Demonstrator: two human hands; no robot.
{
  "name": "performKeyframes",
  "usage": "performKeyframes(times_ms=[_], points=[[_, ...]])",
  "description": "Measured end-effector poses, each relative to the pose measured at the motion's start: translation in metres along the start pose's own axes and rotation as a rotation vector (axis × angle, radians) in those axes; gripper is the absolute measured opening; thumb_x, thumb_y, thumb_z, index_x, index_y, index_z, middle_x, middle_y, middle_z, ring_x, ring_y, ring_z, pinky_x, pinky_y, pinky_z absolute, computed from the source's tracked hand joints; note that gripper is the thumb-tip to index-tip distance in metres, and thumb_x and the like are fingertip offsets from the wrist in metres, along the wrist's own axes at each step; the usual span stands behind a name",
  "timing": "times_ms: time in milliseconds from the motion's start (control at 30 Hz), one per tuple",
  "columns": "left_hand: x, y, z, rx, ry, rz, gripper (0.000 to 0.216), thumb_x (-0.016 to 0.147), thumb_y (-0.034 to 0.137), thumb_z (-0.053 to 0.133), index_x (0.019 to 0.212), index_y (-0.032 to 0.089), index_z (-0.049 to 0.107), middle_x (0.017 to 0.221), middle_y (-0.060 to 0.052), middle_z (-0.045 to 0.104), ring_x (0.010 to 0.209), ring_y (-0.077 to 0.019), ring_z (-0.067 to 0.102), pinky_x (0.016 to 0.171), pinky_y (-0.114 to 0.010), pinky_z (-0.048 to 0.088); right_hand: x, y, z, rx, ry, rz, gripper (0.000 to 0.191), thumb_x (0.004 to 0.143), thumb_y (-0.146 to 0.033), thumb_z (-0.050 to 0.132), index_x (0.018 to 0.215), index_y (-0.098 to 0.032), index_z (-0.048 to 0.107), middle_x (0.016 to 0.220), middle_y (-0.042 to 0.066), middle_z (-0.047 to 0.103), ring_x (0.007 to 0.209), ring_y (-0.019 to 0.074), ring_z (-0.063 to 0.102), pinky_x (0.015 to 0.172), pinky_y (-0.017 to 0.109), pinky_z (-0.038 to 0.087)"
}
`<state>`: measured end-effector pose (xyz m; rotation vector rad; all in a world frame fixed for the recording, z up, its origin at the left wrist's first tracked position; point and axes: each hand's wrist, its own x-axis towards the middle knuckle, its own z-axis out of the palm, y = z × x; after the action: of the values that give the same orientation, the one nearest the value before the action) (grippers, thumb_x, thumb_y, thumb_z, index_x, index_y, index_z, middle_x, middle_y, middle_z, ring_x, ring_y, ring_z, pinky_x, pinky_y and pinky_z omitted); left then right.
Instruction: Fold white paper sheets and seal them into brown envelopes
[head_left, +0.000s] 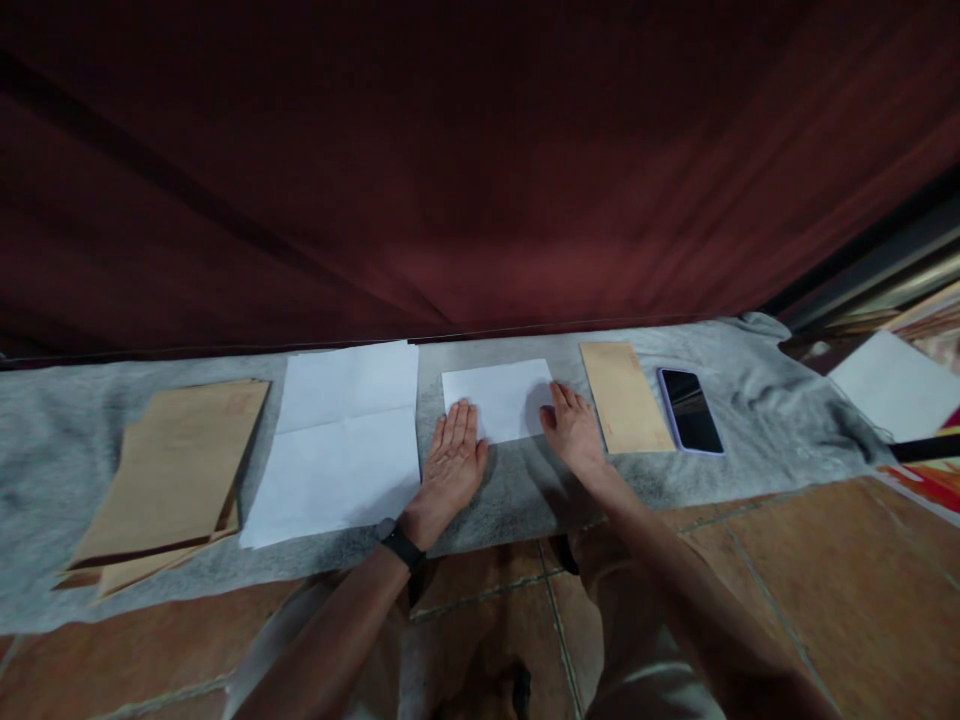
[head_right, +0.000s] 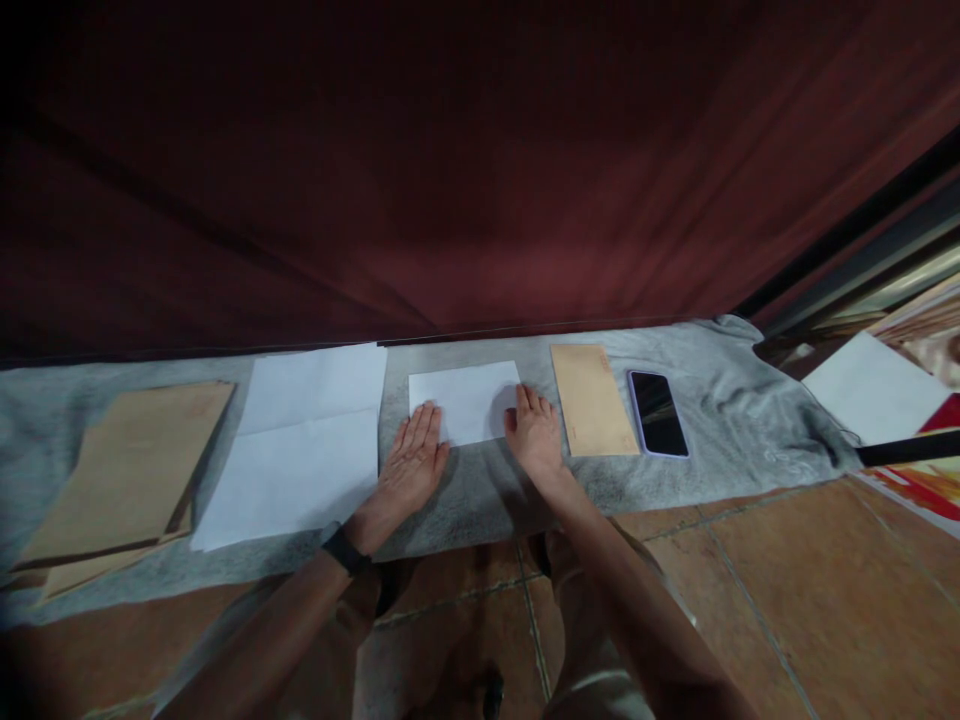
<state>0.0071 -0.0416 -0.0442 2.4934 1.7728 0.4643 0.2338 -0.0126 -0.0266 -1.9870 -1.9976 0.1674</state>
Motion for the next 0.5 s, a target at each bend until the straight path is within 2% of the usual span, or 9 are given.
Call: performKeyframes(times_ms=[100,200,500], points=[[0.000,-0.002,-0.001,0.013,-0.018,0.009,0.058,0.102,0.028,0.032,0.155,0.005,0.029,0.162,-0.019,0.033,0.153,-0.0265,0.024,0.125,-0.049,0.026,0.003,0.001,-0.011,0.030,-0.028,0.081,0.052,0.098,-0.030,0.041,0.146,-0.012,0.048,0.131,0.018,0.064,0.115,0.0309,0.062,0.098,0.042,0.048],[0.000,-0.003,-0.003,0.012,-0.028,0.020,0.059,0.101,0.029,0.032,0.156,0.006,0.029,0.162,-0.018,0.033,0.153,-0.0267,0.024,0.125,-0.049,0.027,0.005,0.003,-0.017,0.035,-0.064,0.181,0.048,0.098,-0.033,0.043,0.143,-0.018,0.051,0.121,0.015,0.067,0.102,0.0279,0.069,0.085,0.037,0.052],[-0.001,-0.005,-0.007,0.014,-0.052,0.037,0.057,0.100,0.026,0.034,0.154,0.008,0.034,0.162,-0.017,0.033,0.153,-0.0283,0.026,0.124,-0.050,0.028,0.005,0.018,-0.016,0.081,-0.183,0.229,0.032,0.094,-0.028,0.055,0.125,-0.021,0.060,0.102,0.008,0.076,0.093,0.0231,0.072,0.078,0.030,0.051]])
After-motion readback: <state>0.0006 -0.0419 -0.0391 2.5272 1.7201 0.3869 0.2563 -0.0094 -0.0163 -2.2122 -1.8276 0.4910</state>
